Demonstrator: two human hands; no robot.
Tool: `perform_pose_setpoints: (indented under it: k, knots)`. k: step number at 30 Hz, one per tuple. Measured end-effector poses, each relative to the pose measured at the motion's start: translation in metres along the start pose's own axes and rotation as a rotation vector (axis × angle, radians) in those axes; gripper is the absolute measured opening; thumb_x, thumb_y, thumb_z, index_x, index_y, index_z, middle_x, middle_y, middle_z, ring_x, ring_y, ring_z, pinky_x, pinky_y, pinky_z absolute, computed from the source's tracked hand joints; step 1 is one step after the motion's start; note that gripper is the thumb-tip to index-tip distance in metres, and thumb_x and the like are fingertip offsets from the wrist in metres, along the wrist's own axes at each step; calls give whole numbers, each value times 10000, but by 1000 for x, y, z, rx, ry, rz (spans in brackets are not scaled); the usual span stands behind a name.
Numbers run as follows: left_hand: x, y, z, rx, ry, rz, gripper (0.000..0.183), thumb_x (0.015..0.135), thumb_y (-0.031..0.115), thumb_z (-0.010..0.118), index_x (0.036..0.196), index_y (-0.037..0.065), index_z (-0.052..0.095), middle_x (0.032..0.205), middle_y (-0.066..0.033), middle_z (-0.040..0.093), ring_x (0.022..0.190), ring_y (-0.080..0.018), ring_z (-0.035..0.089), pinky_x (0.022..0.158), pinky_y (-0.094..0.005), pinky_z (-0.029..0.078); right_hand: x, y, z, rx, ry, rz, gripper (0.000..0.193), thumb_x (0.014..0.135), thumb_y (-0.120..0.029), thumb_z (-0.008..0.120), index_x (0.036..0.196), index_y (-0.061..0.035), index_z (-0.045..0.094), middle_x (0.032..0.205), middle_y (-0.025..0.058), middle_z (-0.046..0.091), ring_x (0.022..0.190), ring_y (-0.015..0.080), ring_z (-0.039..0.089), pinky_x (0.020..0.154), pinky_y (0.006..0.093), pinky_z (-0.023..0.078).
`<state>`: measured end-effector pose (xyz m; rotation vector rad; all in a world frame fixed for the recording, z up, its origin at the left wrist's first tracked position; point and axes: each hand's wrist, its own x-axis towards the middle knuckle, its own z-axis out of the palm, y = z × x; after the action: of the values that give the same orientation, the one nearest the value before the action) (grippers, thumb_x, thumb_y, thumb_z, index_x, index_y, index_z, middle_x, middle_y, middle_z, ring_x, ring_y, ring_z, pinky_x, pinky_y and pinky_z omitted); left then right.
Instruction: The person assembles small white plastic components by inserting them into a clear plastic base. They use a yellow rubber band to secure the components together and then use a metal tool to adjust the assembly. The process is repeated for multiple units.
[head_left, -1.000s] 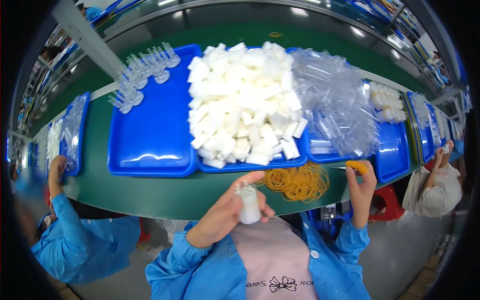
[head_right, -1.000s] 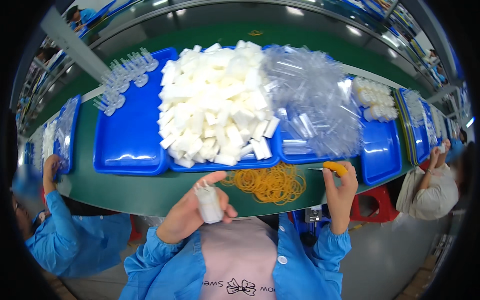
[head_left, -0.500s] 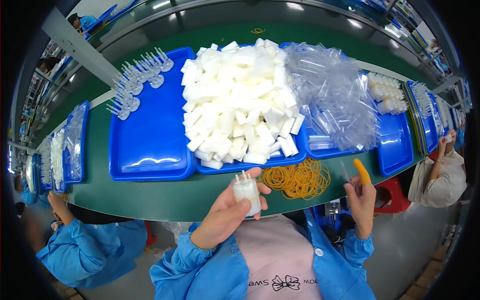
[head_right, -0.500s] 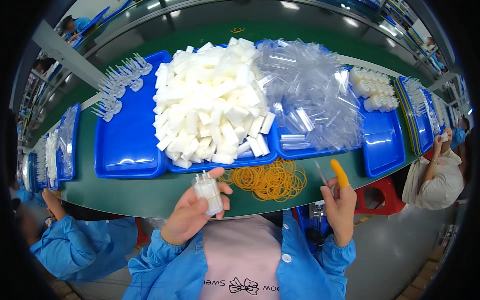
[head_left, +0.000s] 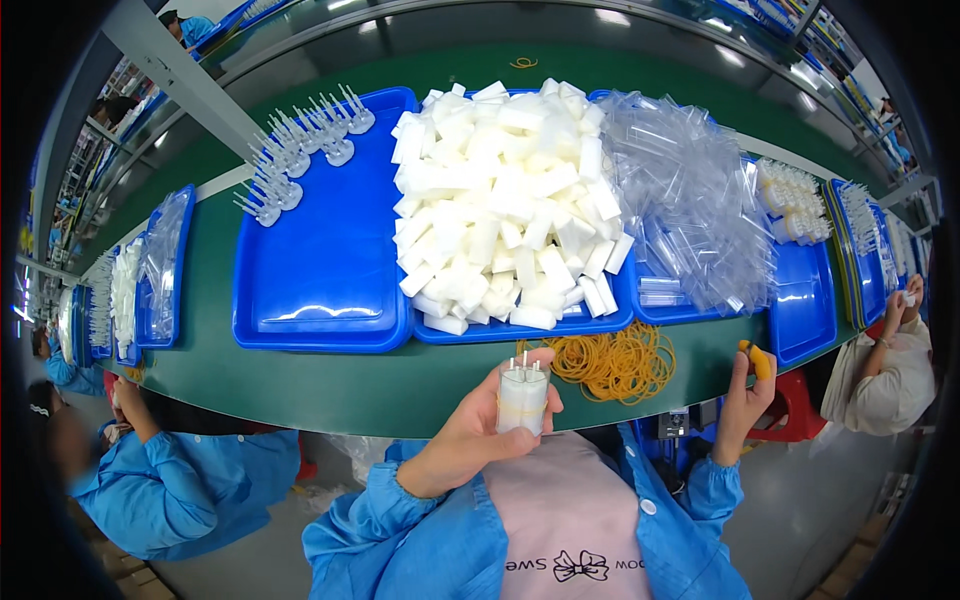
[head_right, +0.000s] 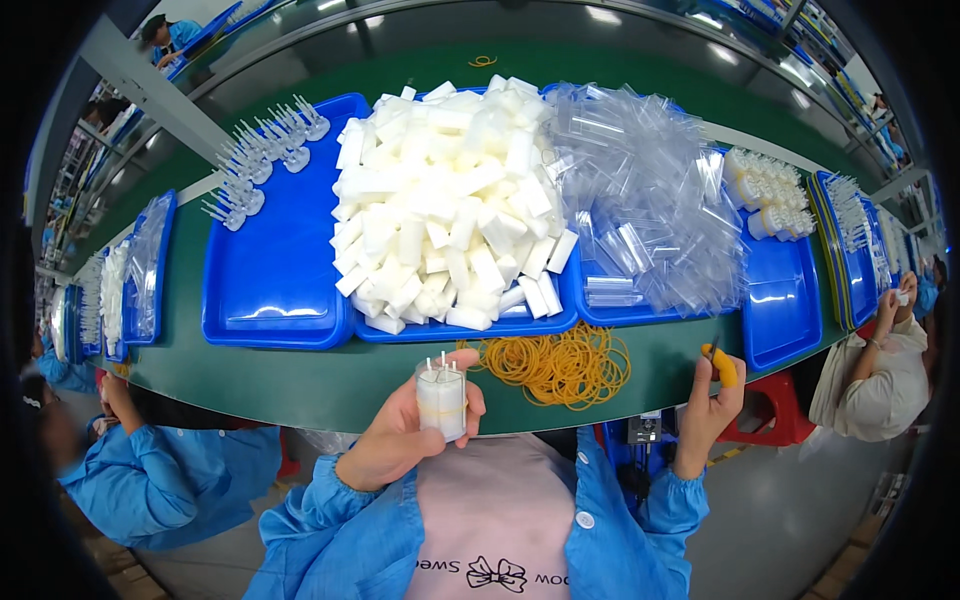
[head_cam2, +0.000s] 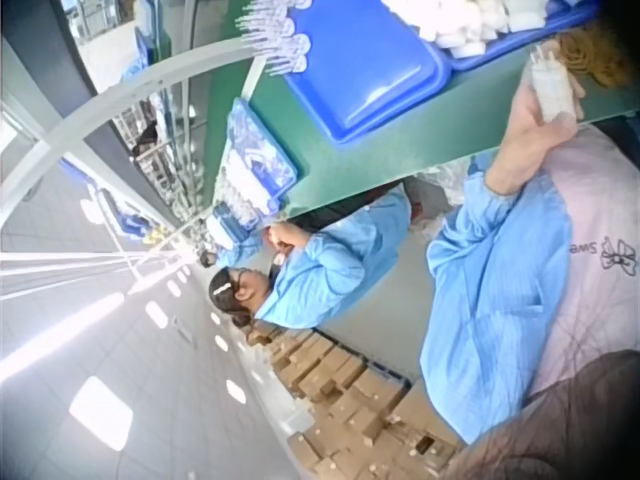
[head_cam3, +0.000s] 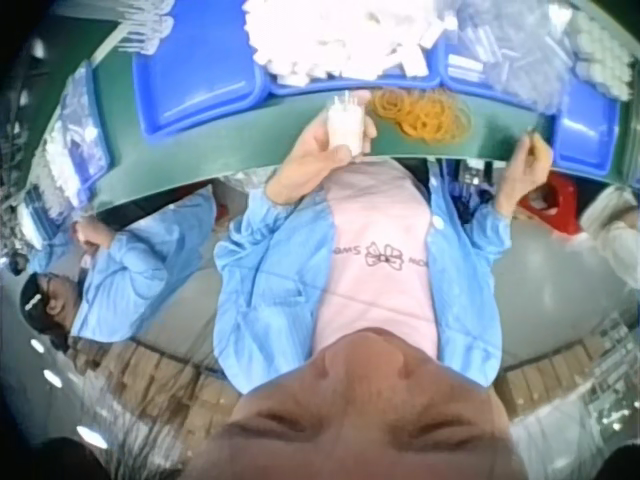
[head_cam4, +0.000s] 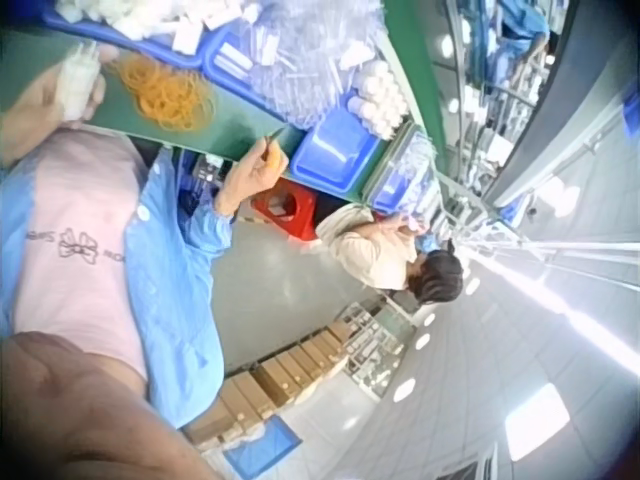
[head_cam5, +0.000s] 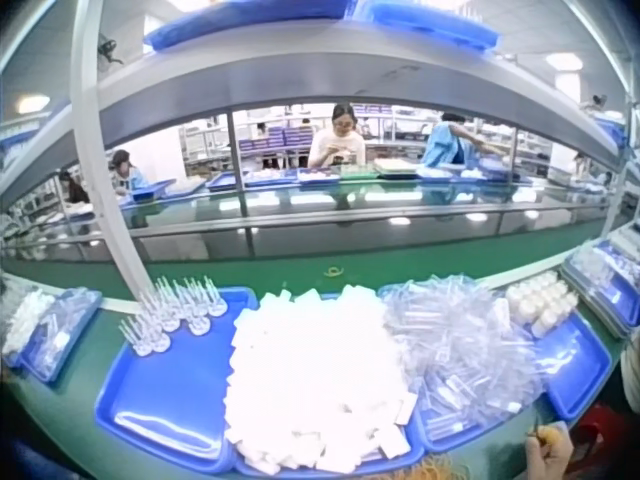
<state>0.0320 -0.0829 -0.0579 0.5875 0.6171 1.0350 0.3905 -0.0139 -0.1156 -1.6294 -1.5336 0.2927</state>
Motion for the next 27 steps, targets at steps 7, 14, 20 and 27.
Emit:
perform_pose_setpoints:
  k: [7,14,20,27]
  knots:
    - [6,-1,9,125,63,-113,779,827,221,695,1435,44,242,1089,-73,536,907,-130,526,781,-260,439,8,-85,-15,1140,80,305,238,970,-228,480,1072,-15,500,856,92,581,721,151,607,628,275,533]
    - [10,-5,18,264,53,-111,804,811,271,729,1424,30,267,1058,-68,543,908,-118,524,809,-249,434,0,-159,42,1033,-578,203,160,942,-80,449,954,32,563,793,118,637,668,162,634,612,250,515]
    - [6,-9,11,314,28,-100,743,839,230,702,1419,21,287,1181,-67,504,1040,-120,514,903,-263,415,3,-162,54,985,-864,287,168,939,-110,519,966,41,585,772,67,629,644,84,596,579,209,489]
    - [9,-12,14,369,77,-120,695,833,244,705,1373,1,342,1120,-61,532,975,-114,527,862,-259,428,2,-160,53,766,-829,46,182,923,-137,550,930,33,615,726,56,623,624,78,589,558,214,477]
